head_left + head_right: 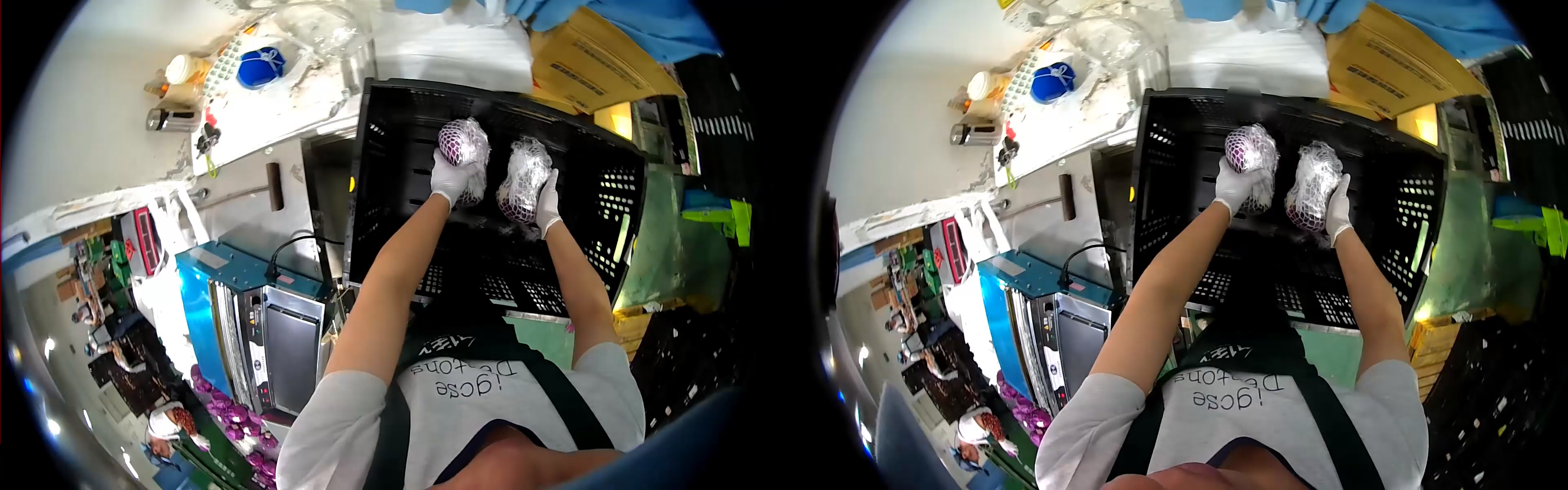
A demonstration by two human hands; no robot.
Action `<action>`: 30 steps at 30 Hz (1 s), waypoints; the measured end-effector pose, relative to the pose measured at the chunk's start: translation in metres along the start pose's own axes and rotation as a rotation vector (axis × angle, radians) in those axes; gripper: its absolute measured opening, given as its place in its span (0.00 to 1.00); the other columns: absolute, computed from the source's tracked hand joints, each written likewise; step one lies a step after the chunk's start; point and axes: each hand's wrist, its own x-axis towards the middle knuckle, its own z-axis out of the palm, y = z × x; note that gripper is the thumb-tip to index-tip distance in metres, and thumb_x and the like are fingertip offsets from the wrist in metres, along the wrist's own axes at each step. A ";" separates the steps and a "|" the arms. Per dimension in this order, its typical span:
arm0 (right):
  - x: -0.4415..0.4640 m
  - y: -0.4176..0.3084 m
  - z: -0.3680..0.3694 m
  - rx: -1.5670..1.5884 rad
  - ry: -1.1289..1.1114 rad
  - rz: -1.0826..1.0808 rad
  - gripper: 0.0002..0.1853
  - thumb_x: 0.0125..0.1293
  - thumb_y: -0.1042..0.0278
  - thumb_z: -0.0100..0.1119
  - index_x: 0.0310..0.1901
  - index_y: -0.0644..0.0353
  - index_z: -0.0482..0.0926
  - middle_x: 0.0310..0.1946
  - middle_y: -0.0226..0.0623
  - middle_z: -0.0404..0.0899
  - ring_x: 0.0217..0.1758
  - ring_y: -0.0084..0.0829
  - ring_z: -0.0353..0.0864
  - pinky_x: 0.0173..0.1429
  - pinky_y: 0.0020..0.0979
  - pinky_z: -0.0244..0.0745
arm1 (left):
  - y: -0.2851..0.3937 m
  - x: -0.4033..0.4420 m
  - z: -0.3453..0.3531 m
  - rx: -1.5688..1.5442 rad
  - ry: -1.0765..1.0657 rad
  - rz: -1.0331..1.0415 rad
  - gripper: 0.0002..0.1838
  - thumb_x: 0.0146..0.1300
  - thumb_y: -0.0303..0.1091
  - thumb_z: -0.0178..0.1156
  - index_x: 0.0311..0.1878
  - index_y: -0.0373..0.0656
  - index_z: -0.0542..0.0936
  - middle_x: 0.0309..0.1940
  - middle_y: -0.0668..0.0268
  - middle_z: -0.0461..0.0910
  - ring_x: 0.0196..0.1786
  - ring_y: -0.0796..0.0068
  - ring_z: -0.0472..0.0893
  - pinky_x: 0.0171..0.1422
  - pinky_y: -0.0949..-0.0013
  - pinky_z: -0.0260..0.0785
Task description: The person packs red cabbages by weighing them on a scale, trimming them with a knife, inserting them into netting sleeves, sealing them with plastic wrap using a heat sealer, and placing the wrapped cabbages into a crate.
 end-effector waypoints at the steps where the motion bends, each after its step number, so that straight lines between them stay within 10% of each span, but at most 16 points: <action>1: 0.003 0.004 0.010 -0.036 0.020 -0.011 0.48 0.68 0.25 0.34 0.67 0.69 0.64 0.62 0.44 0.73 0.64 0.38 0.73 0.67 0.35 0.68 | -0.002 -0.002 -0.011 -0.123 -0.015 0.009 0.62 0.40 0.44 0.77 0.73 0.31 0.49 0.59 0.46 0.74 0.58 0.55 0.79 0.64 0.63 0.71; 6: 0.034 0.057 0.072 -0.115 -0.111 -0.292 0.44 0.70 0.30 0.38 0.65 0.72 0.67 0.62 0.41 0.72 0.63 0.35 0.72 0.68 0.33 0.65 | 0.012 -0.032 -0.076 0.117 0.239 0.116 0.57 0.44 0.53 0.73 0.71 0.38 0.52 0.48 0.46 0.81 0.50 0.47 0.82 0.56 0.55 0.74; 9: -0.002 0.065 0.137 -0.063 -0.345 -0.542 0.31 0.76 0.43 0.40 0.55 0.70 0.73 0.56 0.41 0.74 0.60 0.33 0.72 0.64 0.33 0.67 | 0.009 -0.021 -0.097 0.297 0.338 0.146 0.30 0.52 0.57 0.65 0.48 0.41 0.79 0.44 0.50 0.82 0.46 0.51 0.83 0.52 0.55 0.75; 10: 0.035 0.069 0.138 -0.585 -0.317 -0.617 0.29 0.76 0.46 0.40 0.59 0.68 0.71 0.59 0.41 0.72 0.59 0.35 0.72 0.65 0.34 0.66 | 0.031 -0.057 -0.118 0.256 0.282 0.266 0.24 0.53 0.53 0.65 0.44 0.43 0.82 0.42 0.52 0.83 0.45 0.51 0.82 0.51 0.55 0.75; 12: -0.074 0.043 0.177 -0.378 -0.732 -0.764 0.28 0.71 0.51 0.47 0.66 0.60 0.67 0.65 0.39 0.68 0.66 0.38 0.68 0.69 0.39 0.62 | 0.026 -0.097 -0.132 0.257 0.267 0.503 0.19 0.55 0.49 0.62 0.44 0.46 0.82 0.41 0.54 0.83 0.45 0.52 0.82 0.49 0.56 0.75; 17: -0.103 0.049 0.165 -0.539 -0.632 -0.690 0.29 0.73 0.55 0.49 0.70 0.63 0.63 0.66 0.43 0.69 0.64 0.41 0.72 0.67 0.41 0.66 | -0.008 -0.241 -0.190 0.201 0.020 0.599 0.29 0.54 0.43 0.63 0.59 0.42 0.77 0.54 0.53 0.79 0.56 0.51 0.78 0.61 0.58 0.70; 23: -0.173 0.072 0.187 -0.429 -0.509 -0.882 0.27 0.71 0.62 0.52 0.68 0.65 0.63 0.65 0.47 0.68 0.59 0.41 0.73 0.62 0.40 0.73 | -0.170 -0.430 -0.271 0.000 0.539 0.516 0.24 0.63 0.42 0.60 0.59 0.40 0.77 0.51 0.51 0.80 0.55 0.52 0.79 0.61 0.58 0.70; 26: -0.241 0.119 0.218 -0.660 -0.665 -1.404 0.23 0.74 0.65 0.45 0.67 0.65 0.65 0.67 0.48 0.63 0.64 0.42 0.69 0.67 0.37 0.68 | -0.264 -0.534 -0.295 -0.211 0.852 0.299 0.22 0.65 0.39 0.60 0.59 0.38 0.76 0.53 0.53 0.79 0.54 0.60 0.80 0.61 0.65 0.71; 27: -0.303 0.147 0.223 -0.402 -0.867 -1.119 0.21 0.74 0.70 0.42 0.65 0.69 0.67 0.68 0.51 0.62 0.67 0.43 0.66 0.69 0.36 0.67 | -0.304 -0.562 -0.296 -0.441 0.896 0.253 0.22 0.68 0.40 0.57 0.61 0.39 0.76 0.54 0.55 0.79 0.56 0.65 0.79 0.62 0.65 0.70; 29: -0.323 0.192 0.235 -0.855 -0.745 -1.944 0.21 0.73 0.71 0.43 0.63 0.70 0.68 0.65 0.51 0.64 0.69 0.44 0.66 0.75 0.37 0.59 | -0.360 -0.629 -0.304 -0.533 1.093 0.161 0.21 0.69 0.37 0.57 0.62 0.38 0.74 0.56 0.57 0.78 0.59 0.70 0.77 0.64 0.67 0.68; 30: -0.383 0.236 0.232 -0.553 -1.070 -1.419 0.19 0.73 0.72 0.42 0.62 0.68 0.71 0.65 0.50 0.65 0.69 0.45 0.65 0.74 0.37 0.59 | -0.397 -0.649 -0.299 -0.643 1.205 0.094 0.20 0.69 0.36 0.57 0.61 0.37 0.75 0.54 0.57 0.80 0.58 0.69 0.77 0.64 0.68 0.68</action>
